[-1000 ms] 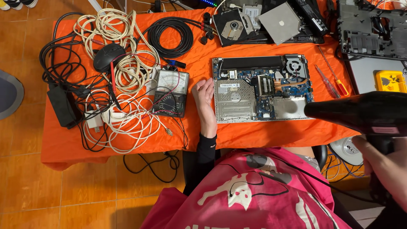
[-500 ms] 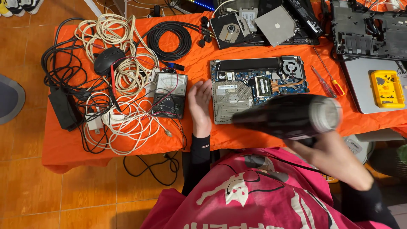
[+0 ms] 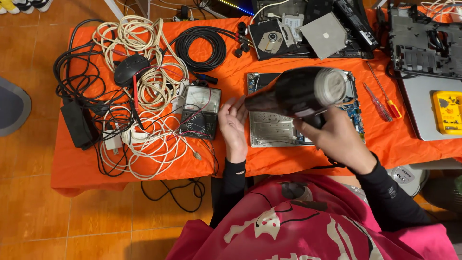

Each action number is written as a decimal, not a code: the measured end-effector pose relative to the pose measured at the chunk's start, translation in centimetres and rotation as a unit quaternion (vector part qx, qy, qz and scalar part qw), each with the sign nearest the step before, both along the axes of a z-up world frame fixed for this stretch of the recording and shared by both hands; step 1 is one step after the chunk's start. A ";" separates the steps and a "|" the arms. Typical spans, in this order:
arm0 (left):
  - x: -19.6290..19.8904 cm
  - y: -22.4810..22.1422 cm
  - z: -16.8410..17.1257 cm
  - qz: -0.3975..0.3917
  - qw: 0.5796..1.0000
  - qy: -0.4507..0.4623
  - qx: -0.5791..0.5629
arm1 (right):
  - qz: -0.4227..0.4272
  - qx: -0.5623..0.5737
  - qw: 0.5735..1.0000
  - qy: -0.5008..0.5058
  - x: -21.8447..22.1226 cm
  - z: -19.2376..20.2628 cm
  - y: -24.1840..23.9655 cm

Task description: Repair the internal components of a laptop using tools.

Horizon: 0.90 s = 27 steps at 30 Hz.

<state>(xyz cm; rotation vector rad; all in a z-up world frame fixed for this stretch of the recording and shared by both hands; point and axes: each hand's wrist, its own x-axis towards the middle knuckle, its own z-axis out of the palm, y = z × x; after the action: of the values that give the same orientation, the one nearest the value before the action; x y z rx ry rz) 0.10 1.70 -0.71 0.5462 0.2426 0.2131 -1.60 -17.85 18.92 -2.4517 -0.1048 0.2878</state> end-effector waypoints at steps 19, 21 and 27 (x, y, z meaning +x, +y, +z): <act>-2.9 -1.3 5.7 0.118 0.935 -0.128 0.309 | 0.042 0.518 0.841 0.150 15.3 -0.7 9.0; -2.8 -1.0 6.2 0.060 0.934 -0.126 0.328 | 0.054 0.555 0.809 0.188 18.1 -3.2 10.7; -2.1 -0.5 7.3 -0.005 0.892 -0.110 0.439 | 0.015 0.592 0.753 0.288 23.5 -9.1 16.6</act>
<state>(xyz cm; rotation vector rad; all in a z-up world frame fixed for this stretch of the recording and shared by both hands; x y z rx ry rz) -1.97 1.23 6.61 1.4140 -0.1005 0.3732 21.89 -1.28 9.85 -1.0221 -0.0320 0.7129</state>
